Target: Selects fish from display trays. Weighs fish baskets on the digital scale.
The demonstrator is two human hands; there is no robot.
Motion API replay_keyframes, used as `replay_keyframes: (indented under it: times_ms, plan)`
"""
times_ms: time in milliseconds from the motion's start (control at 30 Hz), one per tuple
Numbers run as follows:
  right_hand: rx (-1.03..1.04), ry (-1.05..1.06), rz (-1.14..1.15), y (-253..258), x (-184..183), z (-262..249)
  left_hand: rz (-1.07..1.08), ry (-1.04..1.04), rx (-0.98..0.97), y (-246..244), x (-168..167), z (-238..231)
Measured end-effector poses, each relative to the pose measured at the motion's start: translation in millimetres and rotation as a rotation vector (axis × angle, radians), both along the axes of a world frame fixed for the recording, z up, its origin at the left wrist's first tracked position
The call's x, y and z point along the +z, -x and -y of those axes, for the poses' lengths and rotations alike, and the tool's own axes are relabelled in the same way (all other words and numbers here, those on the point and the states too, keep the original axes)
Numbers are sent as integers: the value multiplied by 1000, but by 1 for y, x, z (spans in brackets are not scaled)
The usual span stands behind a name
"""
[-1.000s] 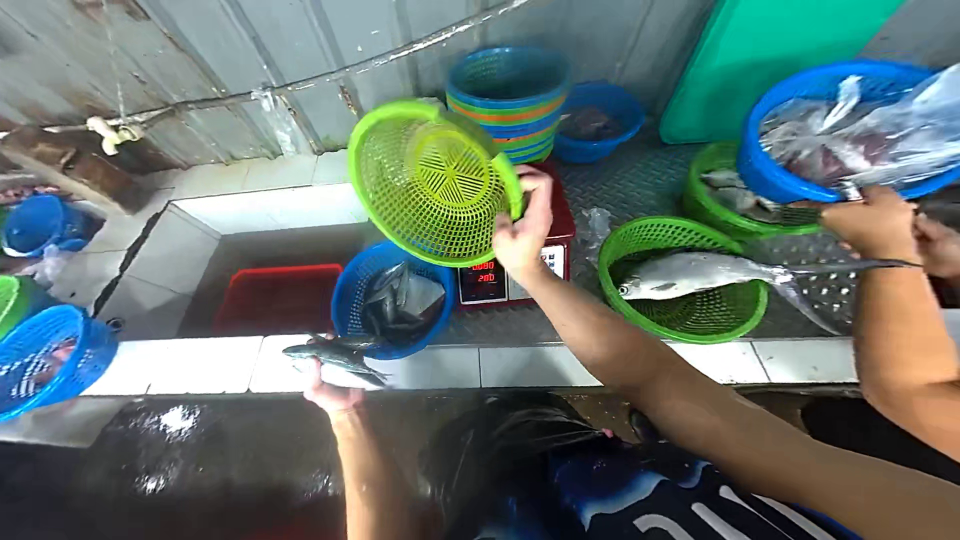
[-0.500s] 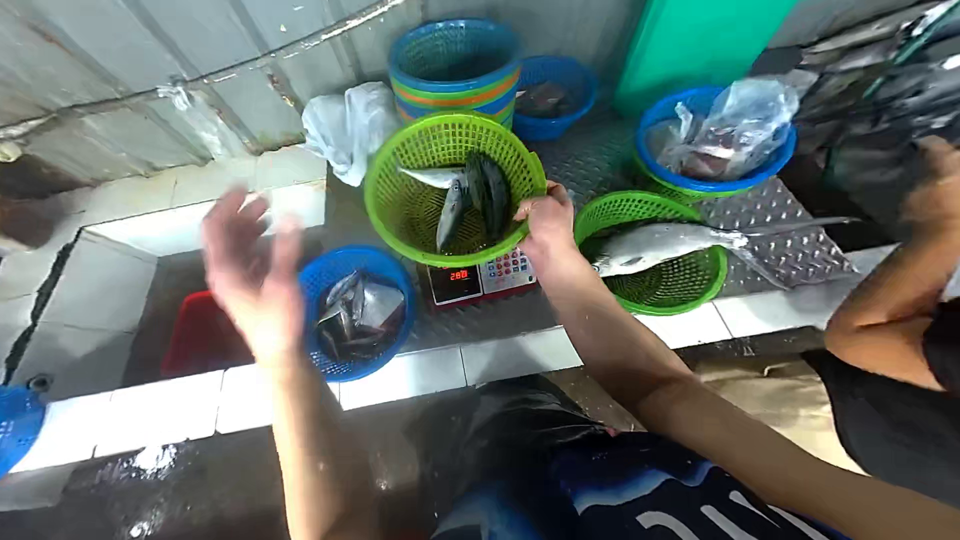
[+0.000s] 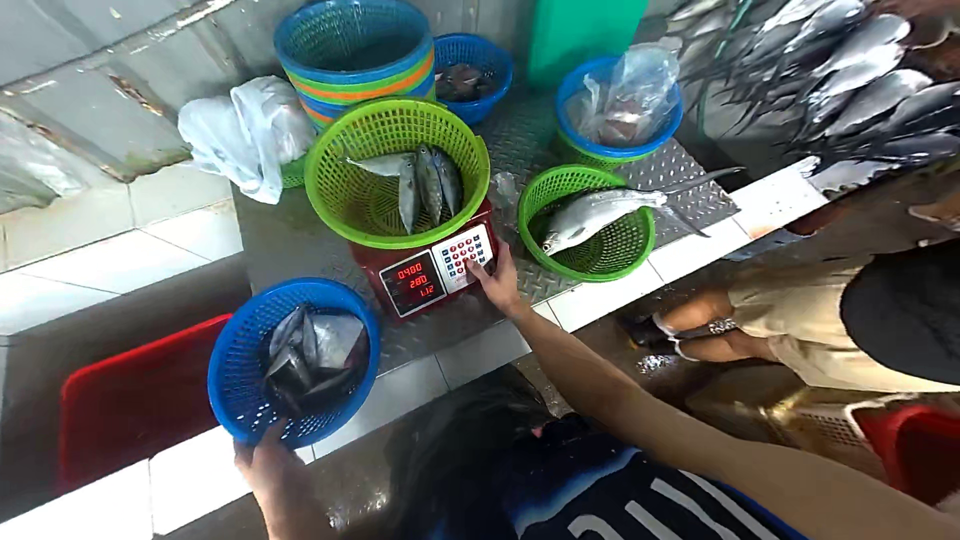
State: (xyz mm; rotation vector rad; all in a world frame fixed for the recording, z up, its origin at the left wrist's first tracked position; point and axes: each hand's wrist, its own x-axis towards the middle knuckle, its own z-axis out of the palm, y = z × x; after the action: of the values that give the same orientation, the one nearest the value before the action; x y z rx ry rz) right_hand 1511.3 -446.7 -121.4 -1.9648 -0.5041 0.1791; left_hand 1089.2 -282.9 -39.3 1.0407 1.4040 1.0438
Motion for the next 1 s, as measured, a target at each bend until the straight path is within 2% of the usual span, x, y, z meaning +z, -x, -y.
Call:
replay_keyframes:
  times_ms: [167,367,567,800,1000]
  plan:
    - [19,-149,-99,-18,7,-11,-77,-2,-36,9,-7,-14]
    - [157,-138,-38,-24,6,5,-61,-28,-47,7,-10,-20]
    - [88,-193,-121,-20,12,-6,-54,-26,-41,8,-12,-23]
    - [123,-314,-148,-24,14,-1,-65,-32,-41,9,-14,-24]
    - [144,-211,-81,-16,15,2,-70,-34,-30,7,-15,-22]
